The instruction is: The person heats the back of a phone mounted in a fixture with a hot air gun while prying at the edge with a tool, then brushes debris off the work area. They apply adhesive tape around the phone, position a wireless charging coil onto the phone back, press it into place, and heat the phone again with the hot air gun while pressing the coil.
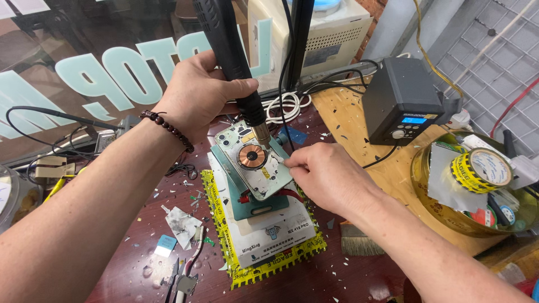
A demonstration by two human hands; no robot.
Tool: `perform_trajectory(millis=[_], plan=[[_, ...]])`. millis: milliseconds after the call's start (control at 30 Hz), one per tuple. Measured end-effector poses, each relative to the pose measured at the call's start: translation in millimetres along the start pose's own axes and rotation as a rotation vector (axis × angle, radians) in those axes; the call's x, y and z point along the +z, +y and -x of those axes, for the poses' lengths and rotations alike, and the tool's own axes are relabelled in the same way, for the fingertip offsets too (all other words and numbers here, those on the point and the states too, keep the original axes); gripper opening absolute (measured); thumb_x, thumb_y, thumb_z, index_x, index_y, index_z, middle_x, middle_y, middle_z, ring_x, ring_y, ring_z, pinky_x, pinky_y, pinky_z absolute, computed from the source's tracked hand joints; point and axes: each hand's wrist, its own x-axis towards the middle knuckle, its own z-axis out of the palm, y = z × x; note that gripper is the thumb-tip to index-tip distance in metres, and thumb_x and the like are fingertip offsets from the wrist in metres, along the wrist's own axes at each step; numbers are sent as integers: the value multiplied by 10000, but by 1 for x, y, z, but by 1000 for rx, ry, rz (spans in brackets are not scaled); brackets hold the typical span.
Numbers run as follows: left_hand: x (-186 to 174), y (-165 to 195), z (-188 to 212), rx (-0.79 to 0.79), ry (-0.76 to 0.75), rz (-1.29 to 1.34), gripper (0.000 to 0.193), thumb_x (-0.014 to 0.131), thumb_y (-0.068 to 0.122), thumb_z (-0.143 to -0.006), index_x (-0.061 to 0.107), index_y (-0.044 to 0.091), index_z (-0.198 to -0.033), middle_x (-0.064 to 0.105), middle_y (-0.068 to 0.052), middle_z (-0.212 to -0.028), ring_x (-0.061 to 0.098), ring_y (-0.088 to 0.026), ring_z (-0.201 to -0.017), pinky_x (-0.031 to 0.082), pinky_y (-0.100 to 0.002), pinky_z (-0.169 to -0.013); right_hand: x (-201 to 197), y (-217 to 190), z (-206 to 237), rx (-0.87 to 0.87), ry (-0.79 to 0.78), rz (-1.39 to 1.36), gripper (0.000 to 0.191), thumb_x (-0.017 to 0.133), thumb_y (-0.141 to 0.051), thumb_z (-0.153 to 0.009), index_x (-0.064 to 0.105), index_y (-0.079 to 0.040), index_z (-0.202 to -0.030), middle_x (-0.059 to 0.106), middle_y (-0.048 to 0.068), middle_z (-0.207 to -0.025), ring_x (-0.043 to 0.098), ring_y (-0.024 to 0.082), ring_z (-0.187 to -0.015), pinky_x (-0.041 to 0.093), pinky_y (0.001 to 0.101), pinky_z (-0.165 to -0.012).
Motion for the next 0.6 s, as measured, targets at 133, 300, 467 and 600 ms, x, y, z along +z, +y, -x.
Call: perform_trajectory(millis=[133,300,467,600], plan=[[1,1,-1,20,-35,40,325,787,41,-822,684,20,-1129,782,-75,-970,772,-162,-836,650,-306,-705,2,-6,1,145,-32,-129,215,677,-215,-888,789,-135,-1053,778,152,-834,791,278,-790,597,384,-752],[0,-1,-1,17,-23,39,325,790,41,-818,686,28,-1126,780,-69,-971,765,-159,-831,640,-312,-696,12,-16,10,89,76,-72,221,651,-170,-890,801,-126,-1046,767,151,-888,751,314,-847,573,412,-752],[-1,-4,-1,4,-15,42,310,787,40,-824,677,20,-1113,774,-71,-960,764,-157,-823,639,-308,-697,11,-6,1,139,20,-120,210,681,-193,-880,807,-118,-1031,783,151,-814,760,241,-734,571,353,-706],[3,-3,-1,46,1,98,304,785,28,-833,678,10,-1116,777,-71,-973,762,-158,-834,657,-304,-729,8,1,0,293,-37,-670,241,669,-150,-928,790,-37,-1103,697,102,-731,540,130,-516,402,319,-444]])
